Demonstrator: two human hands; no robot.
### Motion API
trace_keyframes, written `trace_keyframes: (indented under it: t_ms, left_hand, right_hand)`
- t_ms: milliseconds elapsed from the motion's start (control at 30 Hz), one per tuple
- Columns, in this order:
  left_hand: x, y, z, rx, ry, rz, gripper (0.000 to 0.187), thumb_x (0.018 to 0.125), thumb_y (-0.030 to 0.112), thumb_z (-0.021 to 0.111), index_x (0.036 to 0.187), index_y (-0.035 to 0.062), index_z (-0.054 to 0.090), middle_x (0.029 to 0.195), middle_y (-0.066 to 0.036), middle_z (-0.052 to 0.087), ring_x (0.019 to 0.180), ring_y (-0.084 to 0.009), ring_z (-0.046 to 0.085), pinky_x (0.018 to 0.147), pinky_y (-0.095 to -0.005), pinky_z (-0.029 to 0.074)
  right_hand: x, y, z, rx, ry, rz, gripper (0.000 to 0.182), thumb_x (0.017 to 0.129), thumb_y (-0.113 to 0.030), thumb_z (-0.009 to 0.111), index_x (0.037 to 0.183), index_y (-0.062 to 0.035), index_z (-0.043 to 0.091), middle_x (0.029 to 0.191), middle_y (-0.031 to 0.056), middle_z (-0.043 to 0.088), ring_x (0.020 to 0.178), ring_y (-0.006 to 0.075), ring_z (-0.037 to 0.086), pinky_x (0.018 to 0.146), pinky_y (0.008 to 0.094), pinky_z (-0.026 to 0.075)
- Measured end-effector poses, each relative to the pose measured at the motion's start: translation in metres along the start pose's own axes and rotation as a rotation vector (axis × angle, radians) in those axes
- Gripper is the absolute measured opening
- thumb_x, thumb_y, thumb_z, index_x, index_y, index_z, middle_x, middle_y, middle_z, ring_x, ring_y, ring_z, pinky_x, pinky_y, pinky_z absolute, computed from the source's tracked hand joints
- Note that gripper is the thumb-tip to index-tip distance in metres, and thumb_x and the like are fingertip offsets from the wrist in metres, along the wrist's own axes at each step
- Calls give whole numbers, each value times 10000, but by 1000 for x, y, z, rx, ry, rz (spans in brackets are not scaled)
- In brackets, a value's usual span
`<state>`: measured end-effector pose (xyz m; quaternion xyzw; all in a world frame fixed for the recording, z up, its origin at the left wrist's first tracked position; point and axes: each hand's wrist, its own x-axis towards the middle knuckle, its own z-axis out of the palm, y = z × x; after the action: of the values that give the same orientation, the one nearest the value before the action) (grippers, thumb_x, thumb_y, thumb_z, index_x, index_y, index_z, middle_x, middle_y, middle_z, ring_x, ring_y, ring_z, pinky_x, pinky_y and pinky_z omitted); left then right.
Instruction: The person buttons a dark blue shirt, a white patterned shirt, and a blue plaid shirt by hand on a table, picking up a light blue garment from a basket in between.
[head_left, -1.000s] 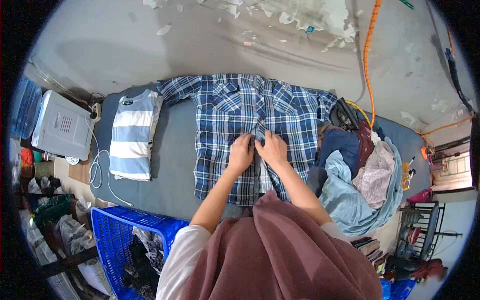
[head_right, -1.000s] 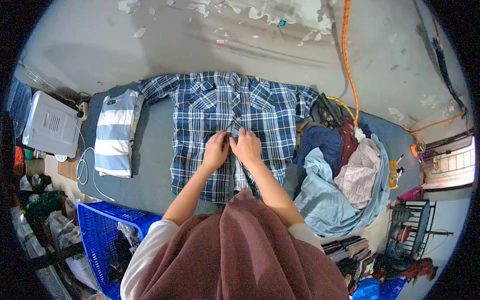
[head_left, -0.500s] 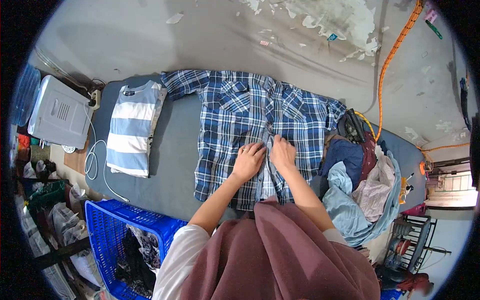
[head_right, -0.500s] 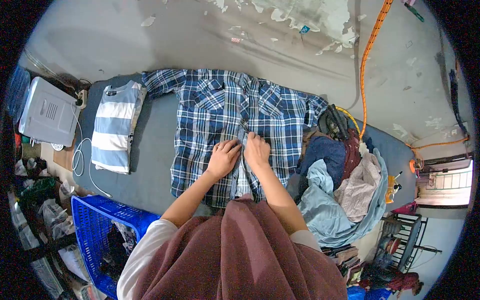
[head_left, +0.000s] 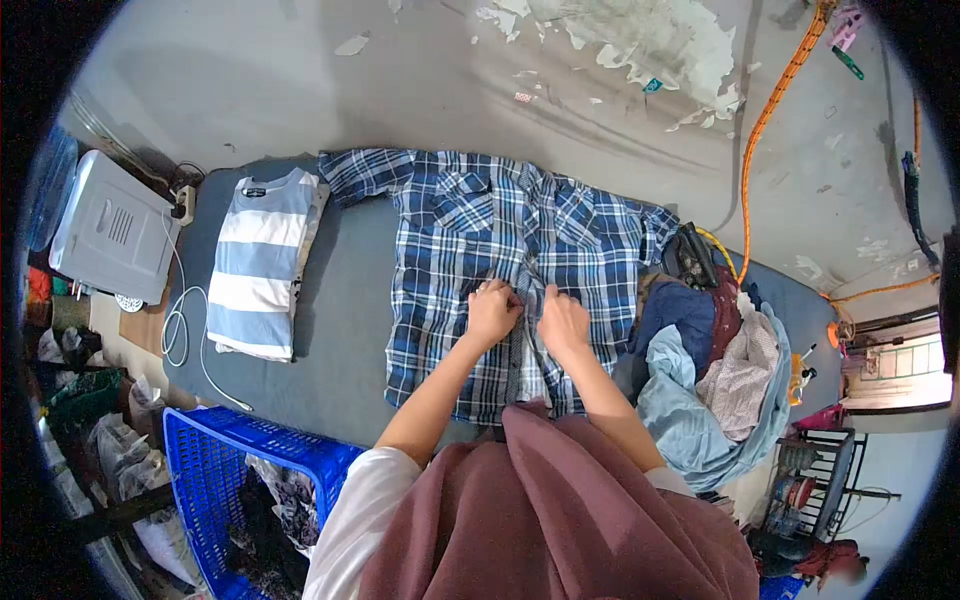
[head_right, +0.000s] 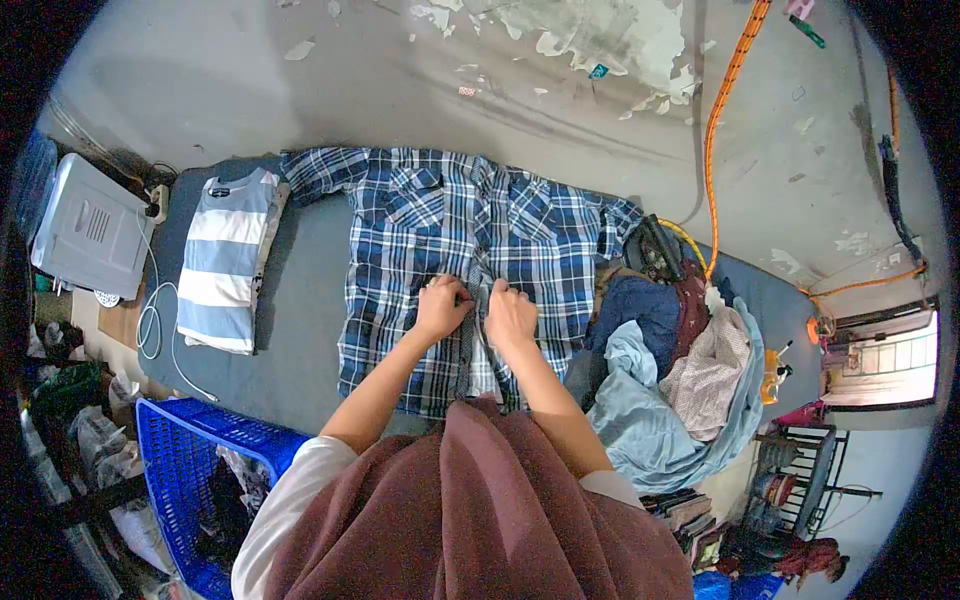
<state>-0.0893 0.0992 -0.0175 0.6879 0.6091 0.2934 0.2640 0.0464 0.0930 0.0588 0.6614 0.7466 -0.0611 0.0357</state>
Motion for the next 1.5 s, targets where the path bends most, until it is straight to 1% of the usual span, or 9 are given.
trace_keyframes:
  t_ms: [133,333,433,467,700,1033,1267,1400,1500]
  left_hand:
    - [-3,-4,-2,-22,18,44,140,654,169,743,719,68,672,897,-78,607,885,-293,577,757,-417,467]
    - [1,-1,-3,-88,-40,-29,99,667,133,717,719,58,678,842,-100,628,840,-297,606,735,-423,478]
    - [-1,-1,0,-389,-129,-87,119,690,124,704,740,21,674,781,-151,653,742,-315,638,679,-408,504]
    - [-4,0,2,-384,-98,-56,134,727,91,693,797,-17,658,737,-150,666,673,-235,663,632,-324,512]
    - [-9,-4,3,-643,-187,-137,138,803,79,653,870,-42,646,748,-113,667,686,-151,639,641,-290,509]
    - [-8,-10,5,-686,-217,-135,124,825,91,645,854,-30,651,744,-105,671,681,-156,643,631,-293,503]
    - [-9,-11,1,-751,-244,-177,177,866,142,628,863,-34,651,741,-71,650,672,-104,583,632,-268,481]
    - [-5,4,-16,-779,-292,-304,210,871,178,635,853,-29,659,729,-63,645,656,-87,557,603,-265,464]
    - [-6,-8,-2,-787,-249,-241,225,859,197,655,846,-27,664,702,-55,636,626,-73,533,558,-263,440]
  right_hand:
    - [3,-4,-2,38,54,3,223,724,-54,617,937,5,589,898,166,648,862,316,628,713,397,534]
    - [-8,-8,-10,-48,15,-70,114,765,-74,576,743,-3,663,888,179,649,913,322,611,711,421,537]
    - [-7,-8,-11,39,-14,-62,110,766,-71,578,766,2,661,863,183,649,877,328,618,715,427,532]
    - [-7,-8,-11,83,-12,-39,110,771,-72,578,767,2,659,857,183,648,863,329,619,713,430,529]
    - [-13,-10,7,273,91,-56,111,804,-98,584,785,-6,645,821,182,636,816,337,617,694,439,508]
    - [-14,-6,30,343,184,-34,128,832,-126,566,804,-35,652,823,169,630,831,339,603,733,436,481]
    - [-3,10,24,681,-22,-43,176,816,-135,570,885,-9,671,780,195,649,731,333,638,666,378,488]
    - [-4,12,28,677,21,-36,174,806,-167,595,865,-24,675,754,190,644,713,330,638,642,396,488]
    - [-9,-1,13,537,-7,-3,165,807,-179,592,849,-47,683,740,188,640,708,348,628,646,416,488]
